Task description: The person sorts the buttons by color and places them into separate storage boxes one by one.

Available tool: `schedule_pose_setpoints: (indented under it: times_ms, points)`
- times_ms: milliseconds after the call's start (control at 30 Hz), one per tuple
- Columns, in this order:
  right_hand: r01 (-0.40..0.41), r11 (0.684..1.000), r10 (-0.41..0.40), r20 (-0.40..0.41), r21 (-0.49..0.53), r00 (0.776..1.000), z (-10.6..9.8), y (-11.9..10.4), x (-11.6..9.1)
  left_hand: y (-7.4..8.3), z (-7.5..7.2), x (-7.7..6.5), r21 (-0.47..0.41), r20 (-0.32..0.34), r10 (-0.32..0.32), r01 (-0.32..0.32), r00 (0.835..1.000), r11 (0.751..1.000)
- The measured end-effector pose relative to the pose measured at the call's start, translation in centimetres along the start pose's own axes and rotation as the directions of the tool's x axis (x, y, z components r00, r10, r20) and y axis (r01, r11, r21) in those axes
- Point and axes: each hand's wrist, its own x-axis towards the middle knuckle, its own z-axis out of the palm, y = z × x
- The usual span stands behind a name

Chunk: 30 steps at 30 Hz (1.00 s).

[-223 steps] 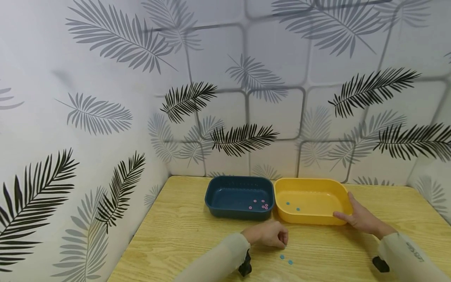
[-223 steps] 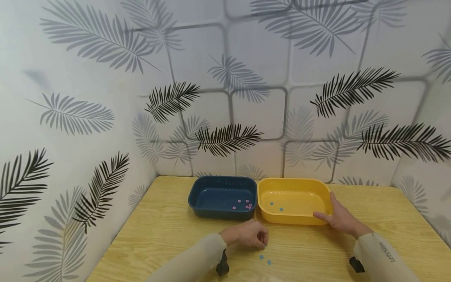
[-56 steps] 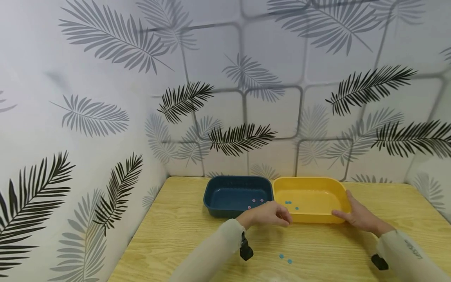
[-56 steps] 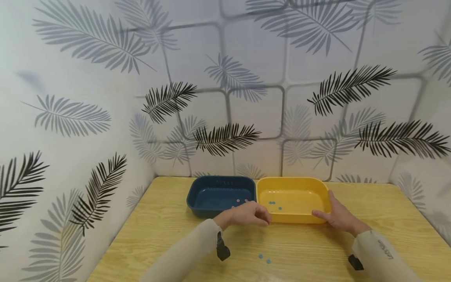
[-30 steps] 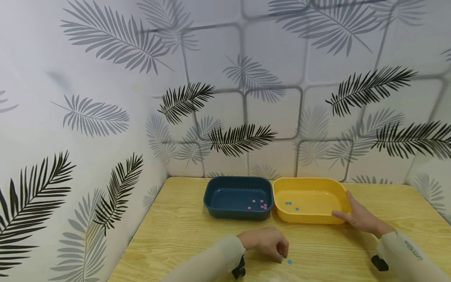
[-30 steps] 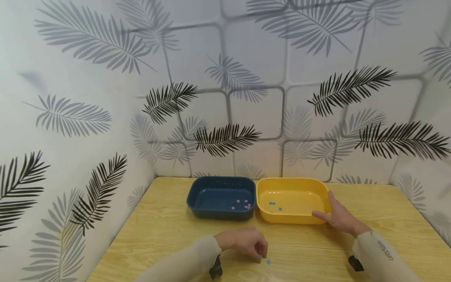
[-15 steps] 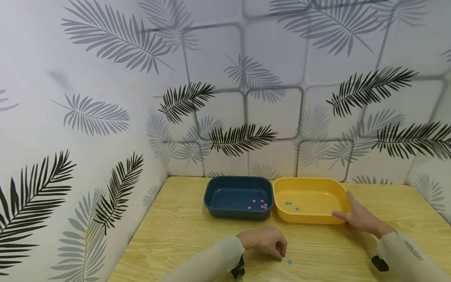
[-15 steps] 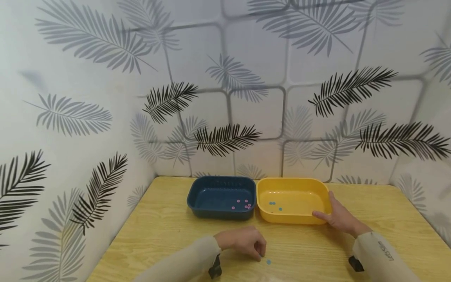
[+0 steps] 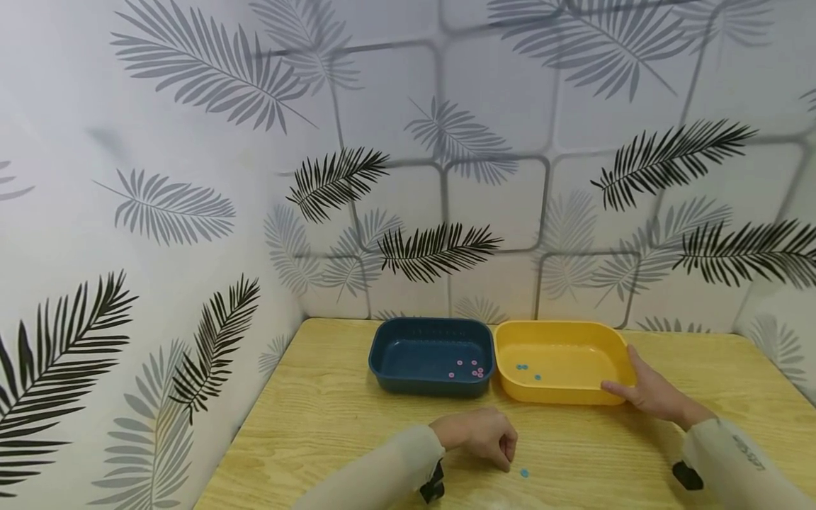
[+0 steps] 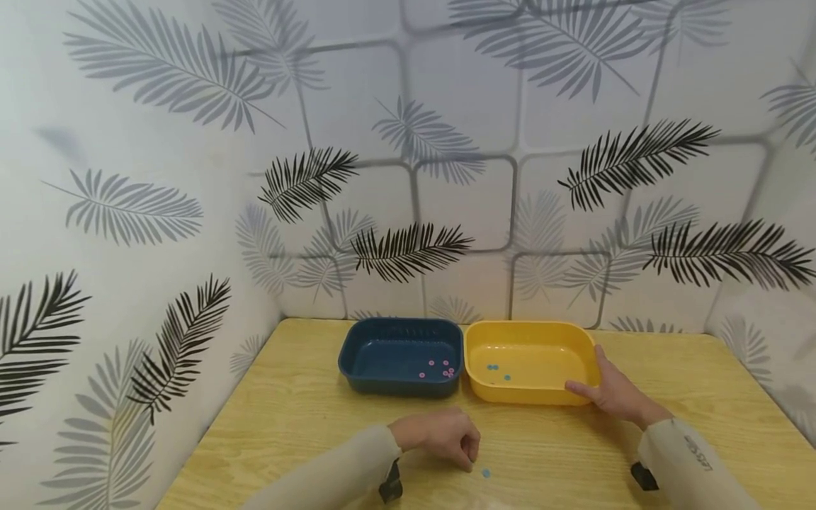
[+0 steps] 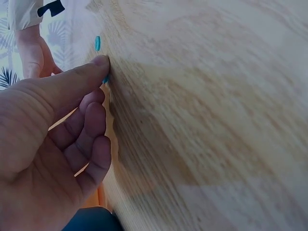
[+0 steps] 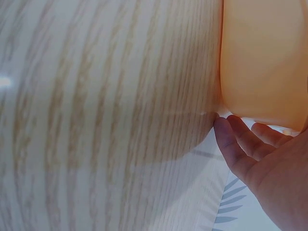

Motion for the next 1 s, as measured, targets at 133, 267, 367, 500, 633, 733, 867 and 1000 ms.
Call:
schedule_pose_setpoints:
  times_ms: [133,267,367,500,633,733,867,1000]
  points:
    - [0.003,1.0,-0.003,0.007,0.008,1.0,-0.04,-0.1,0.0,-0.01,-0.07,0.01,-0.008,0.006,-0.002,0.002,1.0,1.0]
    - [0.005,1.0,-0.005,0.008,0.007,1.0,-0.11,-0.08,0.01,-0.12,0.05,0.1,-0.008,0.002,0.001,-0.001,1.0,1.0]
    - [0.004,1.0,-0.004,0.006,0.001,1.0,-0.1,-0.01,0.07,-0.24,0.19,0.22,0.002,-0.005,0.005,-0.005,1.0,1.0]
    - [0.011,1.0,-0.011,0.003,-0.005,1.0,-0.09,-0.02,0.06,-0.38,0.29,0.37,0.016,-0.01,0.019,-0.019,1.0,1.0]
    - [0.017,1.0,-0.017,-0.002,-0.004,1.0,-0.09,-0.05,0.01,-0.46,0.26,0.42,0.012,-0.005,0.037,-0.037,0.999,0.999]
    - [0.016,1.0,-0.016,-0.002,0.0,1.0,-0.03,0.0,0.03,-0.52,0.23,0.44,0.005,-0.005,0.048,-0.048,0.999,0.999]
    - [0.021,1.0,-0.021,-0.003,0.001,1.0,0.04,0.09,0.04,-0.56,0.15,0.39,-0.009,-0.016,0.056,-0.056,0.998,0.998]
    - [0.021,1.0,-0.021,0.0,0.006,1.0,0.03,0.09,0.04,-0.49,-0.14,0.28,-0.044,-0.03,0.051,-0.052,0.998,0.998]
